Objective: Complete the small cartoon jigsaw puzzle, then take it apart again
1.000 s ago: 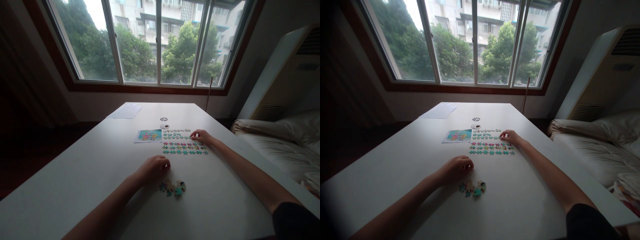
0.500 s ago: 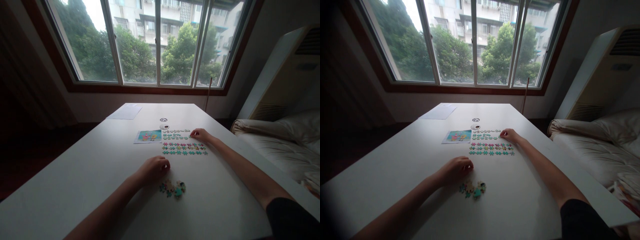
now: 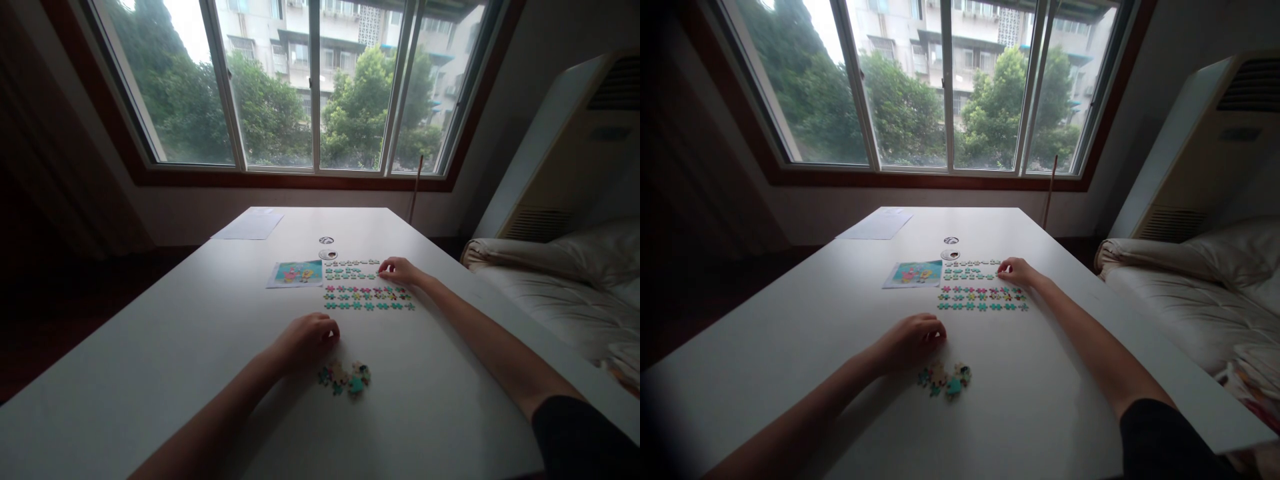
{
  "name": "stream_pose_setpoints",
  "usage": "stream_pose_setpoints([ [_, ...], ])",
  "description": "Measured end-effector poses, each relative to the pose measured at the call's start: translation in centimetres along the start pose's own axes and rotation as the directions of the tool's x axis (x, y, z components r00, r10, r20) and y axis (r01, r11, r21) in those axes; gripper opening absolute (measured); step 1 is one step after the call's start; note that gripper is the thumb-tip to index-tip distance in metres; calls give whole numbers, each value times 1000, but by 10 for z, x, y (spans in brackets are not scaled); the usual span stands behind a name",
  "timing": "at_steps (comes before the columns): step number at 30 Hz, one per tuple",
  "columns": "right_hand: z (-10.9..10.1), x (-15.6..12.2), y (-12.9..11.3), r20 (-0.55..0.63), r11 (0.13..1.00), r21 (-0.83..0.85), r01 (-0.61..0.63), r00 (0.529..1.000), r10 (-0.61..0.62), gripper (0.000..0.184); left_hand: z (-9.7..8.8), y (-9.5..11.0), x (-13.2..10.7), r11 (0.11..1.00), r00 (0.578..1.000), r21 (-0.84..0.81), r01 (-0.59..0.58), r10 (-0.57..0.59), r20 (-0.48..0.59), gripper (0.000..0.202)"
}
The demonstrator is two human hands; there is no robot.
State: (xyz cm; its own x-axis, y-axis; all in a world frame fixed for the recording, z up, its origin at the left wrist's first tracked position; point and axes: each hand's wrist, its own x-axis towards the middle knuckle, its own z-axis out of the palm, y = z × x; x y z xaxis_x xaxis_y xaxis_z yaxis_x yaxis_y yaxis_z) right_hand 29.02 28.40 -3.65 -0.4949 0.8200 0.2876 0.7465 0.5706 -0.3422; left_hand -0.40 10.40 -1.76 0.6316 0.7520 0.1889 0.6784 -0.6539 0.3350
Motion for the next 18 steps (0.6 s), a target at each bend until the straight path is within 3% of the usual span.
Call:
stream_pose_setpoints([
  [8,9,5,-18,-20,991,21,129,991,-129,15,-2,0,0,1000,1000,-6,2,-2,1,15],
  [18,12,12,-33,-48,984,-13,176,983,-177,15,-7,5,0,1000,1000,-6,-1,1,6,15],
])
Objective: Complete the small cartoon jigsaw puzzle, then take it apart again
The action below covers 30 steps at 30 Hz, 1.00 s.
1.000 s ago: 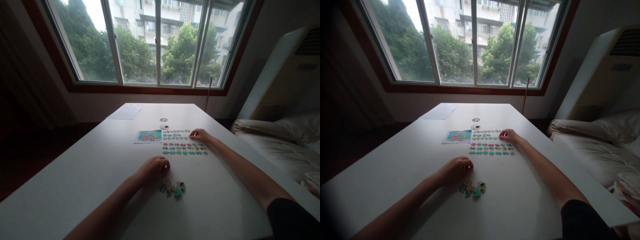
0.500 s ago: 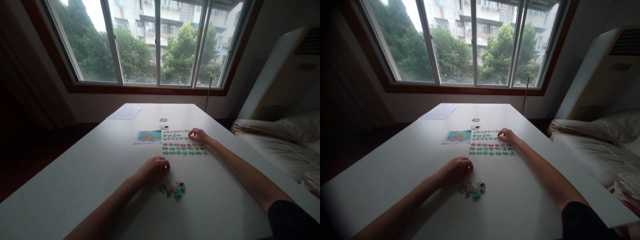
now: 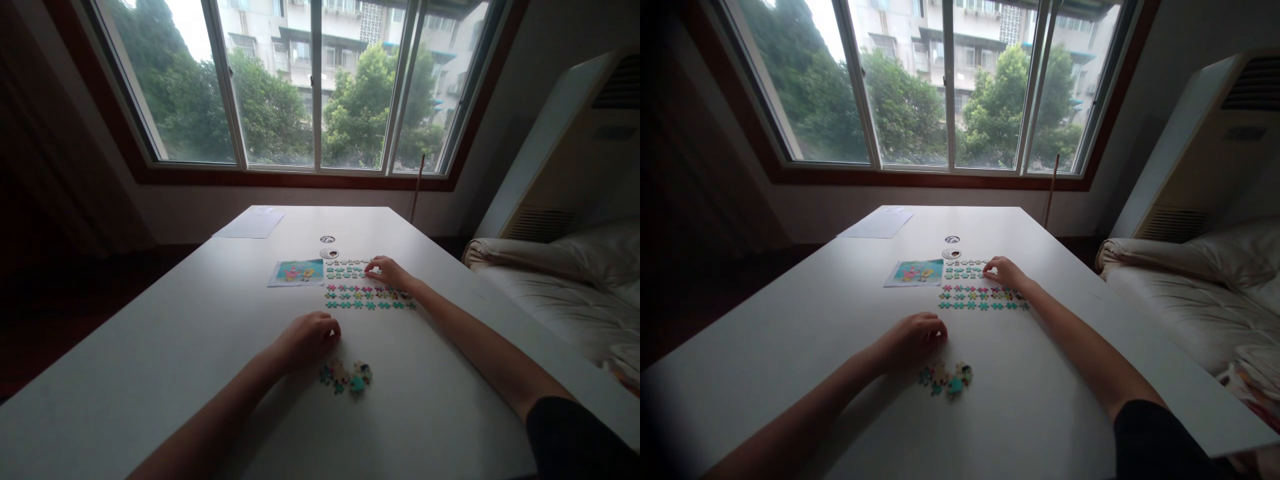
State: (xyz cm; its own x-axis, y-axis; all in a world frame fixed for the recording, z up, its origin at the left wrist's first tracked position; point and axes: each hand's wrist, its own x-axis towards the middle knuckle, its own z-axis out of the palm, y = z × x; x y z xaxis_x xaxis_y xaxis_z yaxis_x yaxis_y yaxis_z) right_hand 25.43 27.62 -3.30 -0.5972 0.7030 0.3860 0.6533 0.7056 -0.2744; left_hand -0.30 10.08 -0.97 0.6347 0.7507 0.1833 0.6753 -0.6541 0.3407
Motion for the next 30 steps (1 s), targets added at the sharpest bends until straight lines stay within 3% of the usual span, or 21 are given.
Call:
stream_pose_setpoints([
  [7,4,10,-9,13,1000,-30,0,1000,0,12,1,-1,0,1000,1000,12,0,0,2,15],
  [14,11,24,-5,-46,991,-88,-104,994,100,15,2,-3,1,1000,1000,8,-2,2,1,15],
  [25,15,40,5,39,994,-62,-85,995,87,8,1,-3,1,1000,1000,12,3,-3,3,15],
  [30,5,33,-20,5,998,-38,-51,999,51,12,1,-5,0,1000,1000,16,0,0,-4,15],
])
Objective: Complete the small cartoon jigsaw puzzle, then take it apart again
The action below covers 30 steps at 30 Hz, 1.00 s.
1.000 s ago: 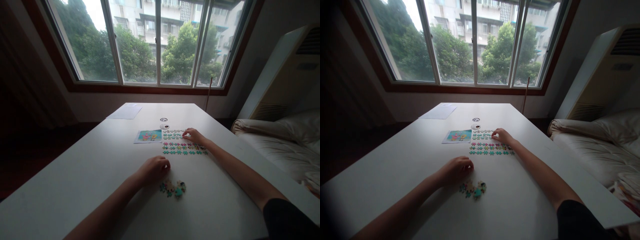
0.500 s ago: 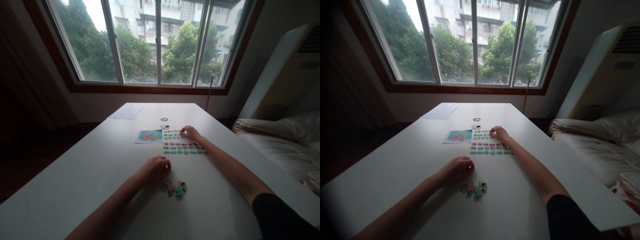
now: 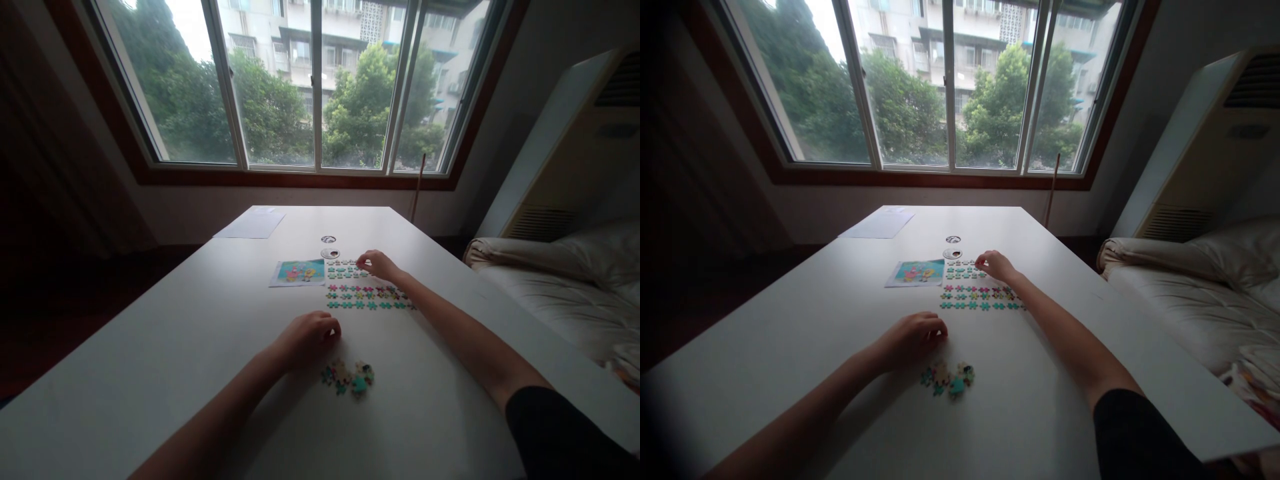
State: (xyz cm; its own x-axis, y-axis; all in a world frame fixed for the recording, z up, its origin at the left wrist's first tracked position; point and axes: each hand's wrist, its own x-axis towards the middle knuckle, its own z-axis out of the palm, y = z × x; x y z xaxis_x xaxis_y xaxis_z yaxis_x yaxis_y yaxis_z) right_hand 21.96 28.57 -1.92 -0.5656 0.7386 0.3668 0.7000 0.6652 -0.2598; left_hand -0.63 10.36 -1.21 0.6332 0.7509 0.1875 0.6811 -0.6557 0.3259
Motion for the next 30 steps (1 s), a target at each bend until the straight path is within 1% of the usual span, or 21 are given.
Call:
stream_pose_setpoints([
  [2,-7,-12,-20,5,999,23,35,999,-35,14,0,-2,0,1000,1000,3,2,-2,-7,14],
  [4,-16,-30,-42,53,993,71,96,994,-100,14,0,-4,-1,1000,1000,8,7,-7,-22,14],
  [5,-20,-41,-54,104,978,145,149,981,-164,16,0,-5,-1,1000,999,10,9,-9,-33,14],
  [8,-33,-74,-85,216,929,289,231,930,-298,19,-1,-9,-2,1000,998,11,14,-14,-60,15],
  [10,-39,-95,-100,286,914,334,230,899,-331,24,-1,-11,-2,1000,998,12,20,-20,-67,14],
  [12,-42,-111,-111,353,909,366,201,874,-336,33,-2,-11,-2,1000,997,14,24,-23,-78,14],
  [14,-42,-122,-118,385,904,391,171,862,-330,37,-2,-10,-2,1000,996,12,20,-19,-92,13],
  [15,-42,-126,-120,391,902,403,154,862,-322,37,-3,-9,-2,1000,995,12,16,-14,-100,13],
  [21,-39,-137,-121,379,874,484,48,888,-259,26,-5,-1,0,1000,990,-14,-16,14,-142,12],
  [24,-40,-139,-120,363,848,530,9,902,-236,24,0,2,1,998,990,-51,-30,22,-142,12],
  [26,-39,-139,-119,337,816,577,-25,918,-210,22,3,3,2,996,990,-81,-38,26,-139,12],
  [28,-37,-138,-118,299,779,623,-75,943,-148,21,6,5,3,992,990,-119,-49,33,-133,12],
  [30,-32,-136,-117,254,732,668,-135,966,-53,20,9,9,3,983,990,-170,-64,41,-134,12],
])
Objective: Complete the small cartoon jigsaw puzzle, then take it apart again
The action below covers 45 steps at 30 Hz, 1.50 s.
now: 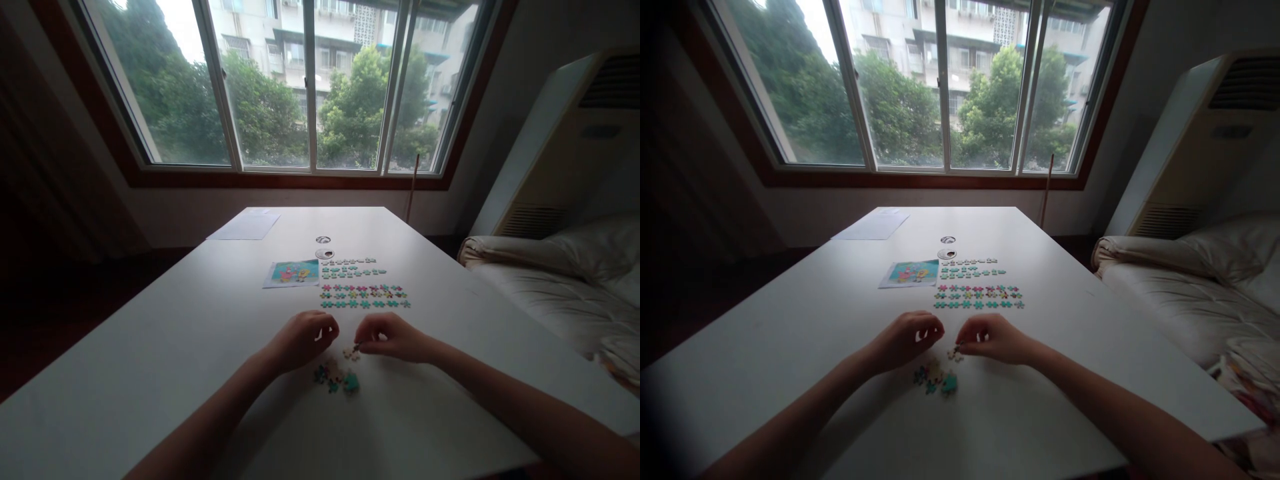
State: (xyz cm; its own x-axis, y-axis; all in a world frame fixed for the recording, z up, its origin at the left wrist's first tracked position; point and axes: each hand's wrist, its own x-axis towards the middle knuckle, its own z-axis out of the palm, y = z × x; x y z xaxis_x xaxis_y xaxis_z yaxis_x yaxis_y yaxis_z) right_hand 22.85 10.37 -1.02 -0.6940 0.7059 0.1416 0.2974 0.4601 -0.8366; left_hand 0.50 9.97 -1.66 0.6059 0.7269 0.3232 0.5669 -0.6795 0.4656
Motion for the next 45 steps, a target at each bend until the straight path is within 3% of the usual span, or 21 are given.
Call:
stream_pose_setpoints([
  [5,9,8,10,-203,961,268,-67,971,124,24,4,12,3,987,1000,-161,13,-15,-16,12],
  [8,14,10,14,-219,926,369,-77,961,168,28,4,18,5,972,994,-227,54,-74,-80,16],
  [11,17,11,16,-213,930,359,-82,963,167,28,4,21,7,956,984,-280,92,-130,-124,19],
  [15,19,10,11,-208,963,251,-95,967,149,26,5,23,9,927,971,-351,130,-190,-143,18],
  [19,16,6,1,-266,999,-35,-32,964,22,24,8,21,11,848,961,-499,179,-260,-97,19],
  [22,14,2,-1,-336,962,-271,23,935,-117,28,9,18,12,778,947,-594,204,-311,-83,21],
  [26,14,1,1,-343,897,-440,45,914,-214,28,11,16,11,746,940,-628,223,-335,-64,22],
  [33,14,0,-2,-306,830,-549,103,899,-314,26,13,15,11,758,945,-612,224,-323,-54,21],
  [39,13,0,-3,-308,823,-562,89,900,-308,26,12,16,11,756,946,-617,221,-320,-54,23],
  [45,-12,-2,3,-408,767,-642,-12,852,-328,27,9,12,10,791,940,-565,233,-333,-78,24],
])
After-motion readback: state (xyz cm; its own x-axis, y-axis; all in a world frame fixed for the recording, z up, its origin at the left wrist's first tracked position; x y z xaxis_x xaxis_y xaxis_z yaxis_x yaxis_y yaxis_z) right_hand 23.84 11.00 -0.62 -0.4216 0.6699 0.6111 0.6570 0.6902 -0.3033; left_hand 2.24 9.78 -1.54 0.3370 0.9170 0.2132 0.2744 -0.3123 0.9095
